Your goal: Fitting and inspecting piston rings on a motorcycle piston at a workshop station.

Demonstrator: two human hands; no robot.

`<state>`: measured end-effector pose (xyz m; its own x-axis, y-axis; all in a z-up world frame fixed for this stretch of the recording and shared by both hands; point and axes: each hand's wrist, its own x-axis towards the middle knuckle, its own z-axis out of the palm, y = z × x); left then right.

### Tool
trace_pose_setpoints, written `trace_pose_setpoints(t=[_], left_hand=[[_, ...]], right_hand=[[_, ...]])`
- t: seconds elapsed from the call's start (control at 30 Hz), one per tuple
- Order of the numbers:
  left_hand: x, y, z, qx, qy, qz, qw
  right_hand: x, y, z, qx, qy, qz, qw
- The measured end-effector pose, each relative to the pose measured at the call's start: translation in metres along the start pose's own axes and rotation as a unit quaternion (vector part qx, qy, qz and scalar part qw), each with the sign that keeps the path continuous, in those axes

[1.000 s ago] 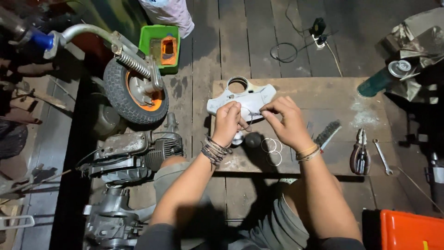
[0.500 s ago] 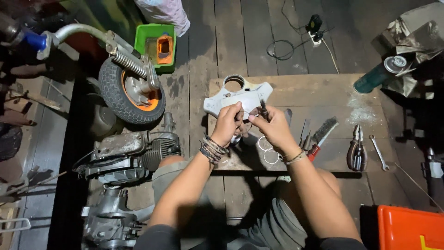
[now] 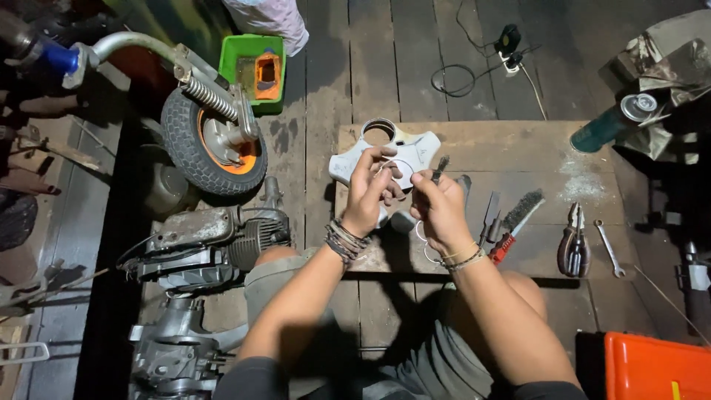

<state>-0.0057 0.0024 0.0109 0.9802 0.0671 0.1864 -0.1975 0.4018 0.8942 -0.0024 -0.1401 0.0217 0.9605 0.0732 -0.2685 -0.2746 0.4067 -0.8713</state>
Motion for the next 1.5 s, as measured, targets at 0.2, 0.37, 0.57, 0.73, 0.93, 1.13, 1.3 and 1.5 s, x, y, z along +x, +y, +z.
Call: trace_pose_setpoints(t=[0.2, 0.37, 0.57, 0.73, 0.93, 1.13, 1.3, 1.5], left_hand=[[-0.001, -0.012, 0.008, 0.075, 0.111, 0.085, 0.987], [0.006, 0.000, 0.006, 0.076, 0.158, 0.066, 0.982], [0.009, -0.017, 0.000, 0.085, 0.174, 0.051, 0.980], [0.006, -0.009, 0.004, 0.081, 0.164, 0.073, 0.980], [0.004, 0.003, 0.002, 0.082, 0.160, 0.088, 0.980], [0.005, -0.007, 0.006, 0.080, 0.142, 0.092, 0.982], [0.008, -0.009, -0.006, 0.066, 0.174, 0.083, 0.979], [0.001, -0.007, 0.004, 0.048, 0.154, 0.065, 0.985]], right_hand=[[-0.011, -0.001, 0.007, -0.020, -0.045, 0.006, 0.999], [-0.011, -0.035, -0.003, -0.213, -0.111, -0.125, 0.963], [-0.007, -0.027, -0.018, -0.391, -0.154, -0.205, 0.884], [-0.019, -0.047, 0.004, -0.428, -0.184, -0.208, 0.860], [0.001, -0.026, -0.025, -0.501, -0.189, -0.202, 0.820], [0.014, -0.019, -0.035, -0.406, -0.168, -0.236, 0.866], [0.014, -0.029, -0.031, -0.481, -0.135, -0.215, 0.839], [0.015, -0.019, -0.036, -0.423, -0.160, -0.186, 0.872]])
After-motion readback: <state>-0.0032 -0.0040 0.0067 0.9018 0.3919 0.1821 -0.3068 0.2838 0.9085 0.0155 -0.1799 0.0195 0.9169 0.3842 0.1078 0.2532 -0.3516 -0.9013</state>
